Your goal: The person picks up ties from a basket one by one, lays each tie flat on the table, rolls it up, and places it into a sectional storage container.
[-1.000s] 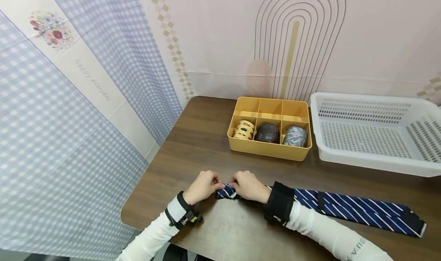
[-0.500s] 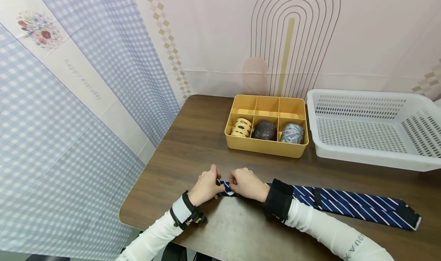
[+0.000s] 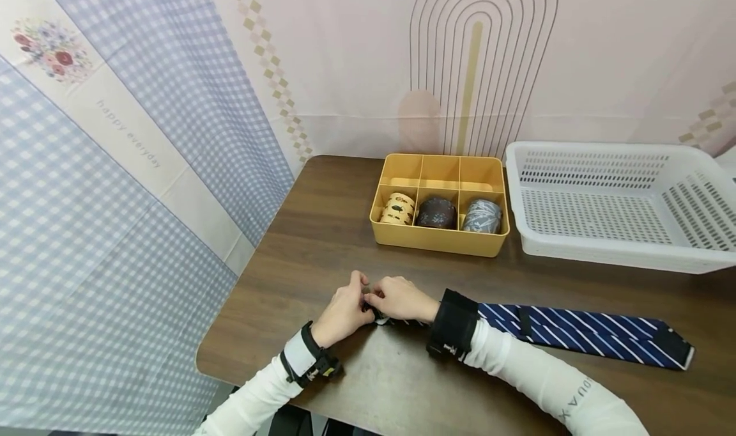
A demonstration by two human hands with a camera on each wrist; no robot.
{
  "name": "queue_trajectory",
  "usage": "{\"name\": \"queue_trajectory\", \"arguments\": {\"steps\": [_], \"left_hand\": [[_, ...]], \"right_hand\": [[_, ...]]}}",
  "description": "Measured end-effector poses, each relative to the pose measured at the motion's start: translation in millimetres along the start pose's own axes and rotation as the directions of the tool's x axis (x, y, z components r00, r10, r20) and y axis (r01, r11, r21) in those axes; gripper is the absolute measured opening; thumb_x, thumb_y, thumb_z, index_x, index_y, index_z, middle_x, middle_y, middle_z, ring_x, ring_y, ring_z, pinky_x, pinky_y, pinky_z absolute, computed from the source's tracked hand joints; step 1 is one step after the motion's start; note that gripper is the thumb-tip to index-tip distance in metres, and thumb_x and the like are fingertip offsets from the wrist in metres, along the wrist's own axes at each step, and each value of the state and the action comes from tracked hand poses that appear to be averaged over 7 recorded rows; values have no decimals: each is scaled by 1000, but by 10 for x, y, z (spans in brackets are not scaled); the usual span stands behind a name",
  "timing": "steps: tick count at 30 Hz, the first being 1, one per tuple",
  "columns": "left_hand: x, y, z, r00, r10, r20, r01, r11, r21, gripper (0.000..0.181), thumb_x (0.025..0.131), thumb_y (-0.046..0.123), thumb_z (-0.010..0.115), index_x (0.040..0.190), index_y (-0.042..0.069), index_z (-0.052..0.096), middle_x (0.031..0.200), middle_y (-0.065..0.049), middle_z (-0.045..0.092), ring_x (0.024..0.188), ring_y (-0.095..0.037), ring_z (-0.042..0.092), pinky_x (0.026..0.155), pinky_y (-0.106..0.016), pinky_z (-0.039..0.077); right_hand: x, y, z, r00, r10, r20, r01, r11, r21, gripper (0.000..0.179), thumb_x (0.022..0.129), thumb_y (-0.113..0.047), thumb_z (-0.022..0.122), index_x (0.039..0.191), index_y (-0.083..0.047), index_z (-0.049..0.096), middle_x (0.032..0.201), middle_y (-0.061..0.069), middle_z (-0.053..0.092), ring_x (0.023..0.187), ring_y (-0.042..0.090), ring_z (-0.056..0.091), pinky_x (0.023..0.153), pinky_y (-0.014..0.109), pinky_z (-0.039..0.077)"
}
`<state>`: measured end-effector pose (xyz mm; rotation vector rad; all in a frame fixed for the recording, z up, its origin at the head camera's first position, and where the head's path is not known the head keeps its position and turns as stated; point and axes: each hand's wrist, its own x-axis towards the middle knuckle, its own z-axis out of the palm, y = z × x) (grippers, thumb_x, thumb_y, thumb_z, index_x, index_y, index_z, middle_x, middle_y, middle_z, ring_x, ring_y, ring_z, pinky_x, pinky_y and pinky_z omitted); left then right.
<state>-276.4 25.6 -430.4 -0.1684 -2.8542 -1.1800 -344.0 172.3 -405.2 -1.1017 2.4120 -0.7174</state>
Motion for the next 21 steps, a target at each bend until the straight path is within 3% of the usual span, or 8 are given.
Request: {"name": "queue_trajectory", "arguments": {"steps": [6, 12, 21], "left_hand": [[-56, 4, -138, 986, -5, 168, 28, 990, -136, 66, 68, -6, 76, 124, 1, 42, 81, -11, 64, 61, -7, 55, 57, -19, 45], [-23, -79, -167, 987, 38, 159, -26, 997, -76, 44, 68, -2, 80, 109, -1, 63, 82, -10, 67, 61, -5, 59, 58, -16, 46], [4, -94, -142, 986, 82, 144, -79, 997, -24, 31, 74, 9, 80, 101, 3, 68, 69, -5, 69, 56, -2, 56, 51, -15, 43]], "right_hand": [[50, -67, 13, 997, 83, 7, -82, 996, -20, 30, 92, -26, 62, 65, -13, 63, 51, -8, 50, 48, 7, 46, 51, 23, 34], [59, -54, -1, 991, 133, 1, -133, 990, -48, 23, 88, -12, 63, 65, -12, 59, 57, -6, 48, 53, 10, 44, 53, 23, 33], [39, -73, 53, 989, 116, -96, -129, 983, -133, 16, 83, -8, 67, 72, -9, 55, 72, 3, 49, 72, 18, 43, 60, 28, 34]]}}
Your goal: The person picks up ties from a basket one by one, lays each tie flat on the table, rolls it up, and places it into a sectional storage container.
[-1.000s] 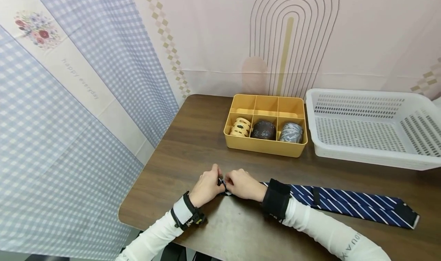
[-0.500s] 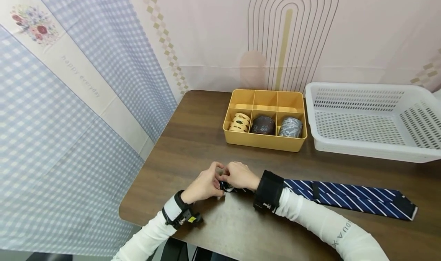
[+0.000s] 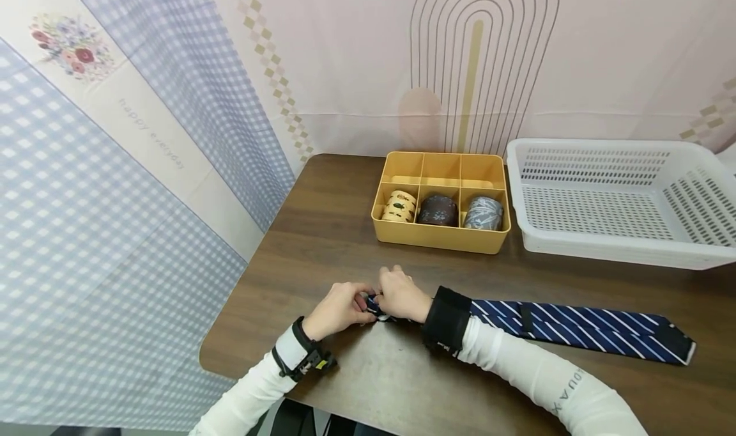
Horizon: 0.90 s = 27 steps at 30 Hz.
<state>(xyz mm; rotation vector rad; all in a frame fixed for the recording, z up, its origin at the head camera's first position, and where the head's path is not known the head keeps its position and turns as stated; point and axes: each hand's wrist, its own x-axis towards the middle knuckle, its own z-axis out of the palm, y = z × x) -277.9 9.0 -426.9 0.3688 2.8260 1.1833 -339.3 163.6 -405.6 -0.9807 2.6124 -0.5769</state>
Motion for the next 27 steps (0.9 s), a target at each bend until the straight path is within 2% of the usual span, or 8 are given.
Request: {"name": "queue_trajectory", "arguments": {"steps": [5, 10, 16, 20, 24, 27], "left_hand": [[35, 61, 15, 1000, -26, -12, 26, 997, 69, 29, 69, 8, 82, 95, 5, 68, 66, -2, 68, 56, -4, 57, 56, -16, 42], [44, 87, 50, 998, -55, -37, 58, 994, 88, 34, 64, 10, 86, 92, 6, 67, 66, -1, 67, 60, -8, 58, 58, -18, 41], [74, 104, 90, 997, -55, -63, 61, 993, 105, 37, 60, 14, 90, 89, 7, 67, 65, 0, 65, 62, -11, 56, 58, -21, 39], [100, 127, 108, 997, -55, -54, 63, 988, 139, 42, 60, 17, 91, 94, 7, 68, 66, 2, 64, 65, -13, 57, 60, -23, 39], [134, 140, 119, 998, -43, -40, 48, 988, 143, 47, 60, 17, 91, 100, 8, 68, 68, 3, 64, 65, -11, 56, 60, -23, 39], [152, 137, 111, 999, -26, -32, 30, 991, 134, 48, 60, 16, 91, 100, 9, 66, 68, 3, 65, 66, -11, 58, 61, -23, 41]], "right_hand": [[-59, -28, 30, 997, -32, -70, 31, 999, -11, 20, 83, -6, 65, 64, -9, 58, 67, 3, 49, 72, 19, 43, 55, 28, 36], [-86, -27, 20, 993, -51, -105, 52, 999, 5, 26, 81, -6, 63, 56, -11, 61, 56, -3, 51, 70, 18, 43, 56, 26, 35], [-86, 10, -5, 991, -81, -104, 85, 996, 40, 45, 85, -18, 68, 44, -14, 49, 44, -11, 35, 62, 14, 41, 61, 23, 29], [-85, 27, 13, 994, -42, -104, 48, 997, 62, 49, 83, -24, 72, 43, -16, 45, 43, -12, 31, 66, 15, 42, 61, 24, 29], [-80, 49, 21, 995, 19, -103, -10, 996, 83, 47, 81, -24, 74, 43, -14, 50, 45, -10, 32, 71, 17, 43, 61, 26, 29], [-73, 89, 20, 995, 34, -90, -23, 993, 120, 42, 81, -22, 75, 46, -10, 56, 46, -10, 32, 62, 14, 41, 57, 23, 27]]}}
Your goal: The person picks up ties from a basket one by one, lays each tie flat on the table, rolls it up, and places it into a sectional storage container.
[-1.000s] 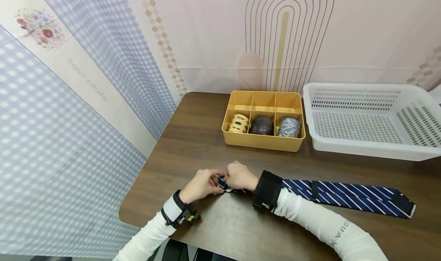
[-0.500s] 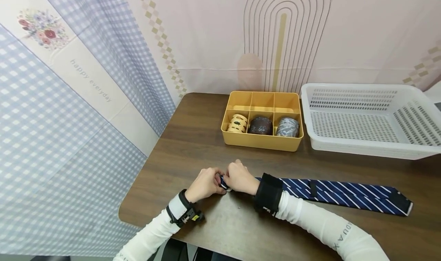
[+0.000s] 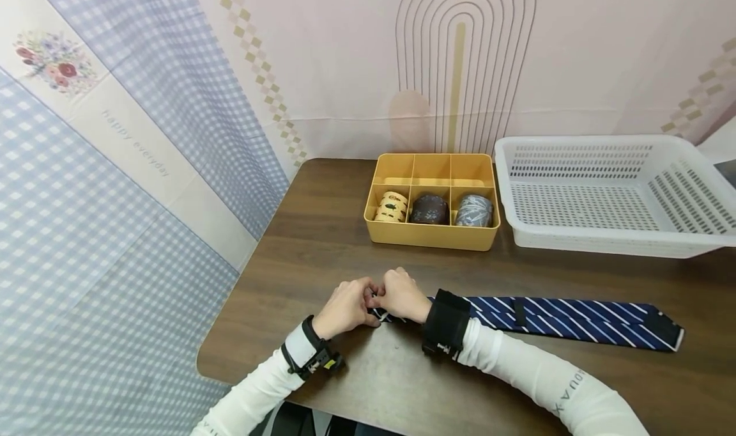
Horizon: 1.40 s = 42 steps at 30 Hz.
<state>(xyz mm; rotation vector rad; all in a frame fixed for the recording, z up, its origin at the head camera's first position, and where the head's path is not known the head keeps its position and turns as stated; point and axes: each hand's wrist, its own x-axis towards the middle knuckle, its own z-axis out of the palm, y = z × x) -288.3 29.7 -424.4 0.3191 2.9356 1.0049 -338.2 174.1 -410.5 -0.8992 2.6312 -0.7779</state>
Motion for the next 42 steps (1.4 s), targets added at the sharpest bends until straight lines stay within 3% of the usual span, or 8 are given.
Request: {"name": "queue_trajectory", "arguments": {"steps": [5, 10, 15, 20, 24, 27, 33, 42], "left_hand": [[4, -33, -2, 999, 22, 25, -21, 999, -41, 45, 62, 17, 89, 97, 7, 62, 68, 0, 66, 65, -10, 57, 61, -21, 42], [8, -87, 29, 997, 60, 46, -56, 994, -90, 42, 68, 16, 87, 99, 5, 62, 73, -4, 66, 61, -5, 52, 58, -17, 41], [22, -114, 41, 993, 100, 69, -89, 985, -149, 44, 71, 11, 84, 107, 3, 61, 76, -6, 67, 62, -5, 55, 59, -16, 45], [34, -124, 47, 989, 126, 81, -112, 980, -166, 40, 71, 10, 84, 104, 2, 62, 76, -6, 67, 61, -5, 57, 58, -15, 46], [58, -65, 43, 987, 140, 80, -130, 985, -113, 35, 69, 9, 83, 97, 2, 65, 71, -5, 66, 57, -3, 53, 56, -15, 44], [78, 18, 40, 989, 113, 91, -111, 993, -26, 30, 66, 8, 83, 90, 5, 67, 65, -1, 62, 55, -3, 49, 53, -16, 40], [118, 207, 69, 993, 65, 95, -80, 984, 161, 24, 58, 6, 84, 66, 10, 61, 61, 6, 54, 56, -6, 42, 56, -23, 40], [111, 285, 97, 991, 80, 108, -99, 978, 184, 26, 58, -2, 82, 62, 10, 59, 62, 5, 54, 55, -8, 39, 49, -20, 37]], "right_hand": [[-22, 67, -35, 998, 17, 57, -23, 994, 103, 36, 83, -19, 74, 52, -6, 60, 45, -11, 31, 44, 7, 29, 48, 20, 21], [-61, 121, -74, 998, 23, 52, -29, 993, 112, 32, 82, -20, 75, 56, -7, 63, 46, -9, 39, 43, 7, 34, 48, 19, 23], [-103, 152, -87, 1000, 24, -15, -24, 1000, 17, 26, 80, -21, 78, 59, -11, 66, 56, -5, 55, 62, 13, 46, 62, 24, 35], [-141, 120, -53, 996, 80, -47, -82, 996, -25, 23, 79, -19, 78, 59, -11, 68, 66, 0, 56, 78, 17, 45, 67, 29, 36], [-185, 87, -49, 995, 71, -67, -75, 996, -50, 20, 78, -16, 77, 60, -11, 69, 72, 3, 51, 77, 17, 43, 61, 28, 35], [-221, 69, -59, 997, 48, -67, -52, 996, -70, 20, 80, -15, 75, 61, -12, 68, 72, 3, 51, 78, 18, 43, 58, 28, 35], [-235, 52, -86, 998, 5, -58, -11, 995, -98, 38, 86, -18, 67, 49, -13, 56, 55, -2, 44, 72, 16, 40, 55, 25, 32], [-205, 36, -131, 1000, 9, 13, -7, 988, -155, 34, 87, -14, 65, 55, -11, 55, 58, 1, 43, 67, 16, 40, 57, 25, 32]]}}
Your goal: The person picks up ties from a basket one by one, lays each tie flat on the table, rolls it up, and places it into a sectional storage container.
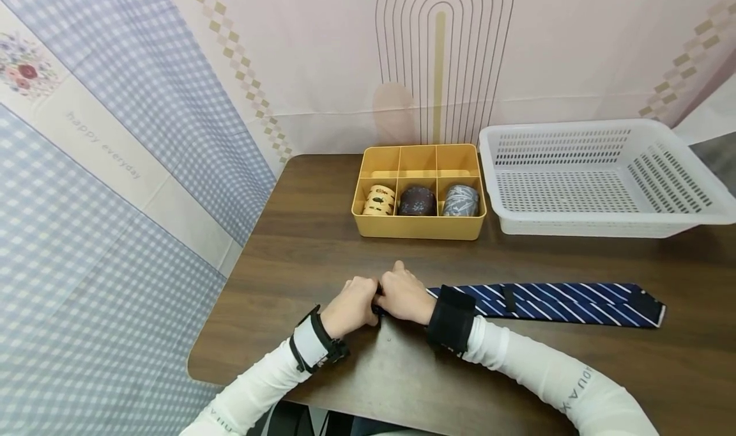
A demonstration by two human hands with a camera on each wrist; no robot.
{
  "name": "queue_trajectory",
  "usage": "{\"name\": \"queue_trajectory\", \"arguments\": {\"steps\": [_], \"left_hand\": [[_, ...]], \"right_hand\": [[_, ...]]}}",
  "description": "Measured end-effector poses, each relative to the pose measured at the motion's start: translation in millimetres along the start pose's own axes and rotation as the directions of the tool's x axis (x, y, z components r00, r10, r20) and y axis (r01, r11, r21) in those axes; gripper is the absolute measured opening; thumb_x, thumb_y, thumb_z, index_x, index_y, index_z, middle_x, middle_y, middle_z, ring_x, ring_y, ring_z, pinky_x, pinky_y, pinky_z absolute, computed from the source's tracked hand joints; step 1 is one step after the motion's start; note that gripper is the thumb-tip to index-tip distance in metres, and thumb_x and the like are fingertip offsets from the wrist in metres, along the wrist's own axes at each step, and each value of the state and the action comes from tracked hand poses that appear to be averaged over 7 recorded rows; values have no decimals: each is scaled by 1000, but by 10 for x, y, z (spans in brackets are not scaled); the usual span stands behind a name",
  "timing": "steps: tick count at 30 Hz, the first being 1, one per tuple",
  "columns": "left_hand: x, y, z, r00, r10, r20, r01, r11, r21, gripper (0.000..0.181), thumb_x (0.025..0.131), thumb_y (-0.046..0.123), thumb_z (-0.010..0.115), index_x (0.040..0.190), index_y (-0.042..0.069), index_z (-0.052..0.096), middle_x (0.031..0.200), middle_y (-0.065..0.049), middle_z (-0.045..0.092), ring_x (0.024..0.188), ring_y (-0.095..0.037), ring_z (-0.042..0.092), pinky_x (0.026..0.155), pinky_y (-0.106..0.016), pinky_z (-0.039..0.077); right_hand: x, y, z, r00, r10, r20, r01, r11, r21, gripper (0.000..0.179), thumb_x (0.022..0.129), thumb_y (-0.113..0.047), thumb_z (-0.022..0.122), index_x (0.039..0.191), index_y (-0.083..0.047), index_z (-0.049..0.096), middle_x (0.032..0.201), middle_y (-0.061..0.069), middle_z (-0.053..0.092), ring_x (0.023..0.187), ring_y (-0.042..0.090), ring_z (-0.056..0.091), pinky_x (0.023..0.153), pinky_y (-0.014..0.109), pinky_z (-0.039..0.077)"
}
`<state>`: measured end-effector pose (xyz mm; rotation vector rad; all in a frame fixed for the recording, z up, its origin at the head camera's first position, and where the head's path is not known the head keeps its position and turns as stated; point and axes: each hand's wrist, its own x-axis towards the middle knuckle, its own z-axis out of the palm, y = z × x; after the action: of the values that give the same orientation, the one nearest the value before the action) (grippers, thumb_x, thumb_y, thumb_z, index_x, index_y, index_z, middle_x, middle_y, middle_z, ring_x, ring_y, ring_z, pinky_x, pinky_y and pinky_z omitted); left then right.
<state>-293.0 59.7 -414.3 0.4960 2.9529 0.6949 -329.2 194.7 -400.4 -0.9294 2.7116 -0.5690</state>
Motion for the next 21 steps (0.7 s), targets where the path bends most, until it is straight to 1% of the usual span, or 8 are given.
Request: {"name": "queue_trajectory", "arguments": {"steps": [4, 6, 8, 10, 11, 15, 18, 21], "left_hand": [[-11, -5, -15, 1000, 14, 9, -14, 1000, -3, 33, 60, -4, 78, 57, 12, 50, 60, 7, 43, 55, -8, 36, 49, -20, 34], [-21, -14, -17, 1000, 13, 17, -13, 1000, -23, 32, 60, -4, 78, 58, 11, 50, 60, 7, 42, 55, -8, 36, 49, -20, 34], [-31, -28, -5, 1000, 7, 21, -6, 999, -52, 28, 60, -2, 80, 63, 10, 55, 61, 6, 45, 56, -8, 38, 50, -21, 35], [-49, -53, 12, 1000, 5, 14, -4, 997, -78, 26, 60, 3, 82, 72, 10, 61, 65, 6, 53, 58, -8, 44, 53, -21, 37], [-58, -68, 20, 1000, 8, 9, -7, 996, -93, 27, 60, 5, 83, 77, 11, 64, 68, 6, 57, 60, -8, 47, 54, -22, 39], [-93, -125, 42, 999, 44, -16, -46, 990, -136, 35, 61, 11, 84, 93, 13, 67, 80, 3, 67, 70, -8, 53, 59, -22, 41], [-92, -153, 49, 997, 68, -27, -72, 980, -186, 37, 63, 12, 84, 96, 10, 66, 77, -1, 67, 68, -8, 53, 59, -20, 40], [-66, -158, 48, 997, 75, -26, -79, 966, -246, 39, 66, 11, 85, 98, 6, 64, 72, -5, 67, 62, -6, 54, 57, -17, 41]], "right_hand": [[11, 18, -27, 1000, 4, 8, -4, 1000, 28, 38, 86, -7, 61, 51, -13, 48, 54, -1, 36, 63, 16, 37, 54, 24, 28], [8, 28, -26, 1000, 3, 1, -3, 999, 43, 41, 84, -10, 65, 49, -15, 43, 52, -4, 32, 62, 16, 36, 53, 23, 26], [-6, 51, -16, 1000, -4, -4, 4, 999, 47, 47, 83, -17, 70, 48, -16, 40, 50, -7, 29, 61, 15, 35, 53, 22, 24], [-25, 76, -3, 1000, 2, 6, -3, 998, 59, 50, 81, -25, 75, 48, -16, 39, 49, -8, 28, 61, 15, 35, 55, 23, 24], [-34, 88, 2, 1000, 11, 13, -12, 998, 66, 51, 80, -28, 77, 48, -16, 40, 48, -8, 29, 61, 15, 36, 56, 23, 25], [-65, 118, 15, 996, 86, 36, -89, 992, 85, 44, 78, -27, 79, 49, -13, 49, 50, -6, 38, 66, 16, 39, 59, 26, 29], [-78, 127, 21, 992, 125, -4, -124, 989, 84, 35, 75, -26, 82, 54, -12, 57, 58, -3, 47, 71, 17, 42, 59, 27, 33], [-99, 115, 18, 990, 131, -59, -126, 988, 85, 27, 74, -23, 82, 59, -12, 62, 68, 1, 51, 73, 16, 43, 59, 28, 35]]}}
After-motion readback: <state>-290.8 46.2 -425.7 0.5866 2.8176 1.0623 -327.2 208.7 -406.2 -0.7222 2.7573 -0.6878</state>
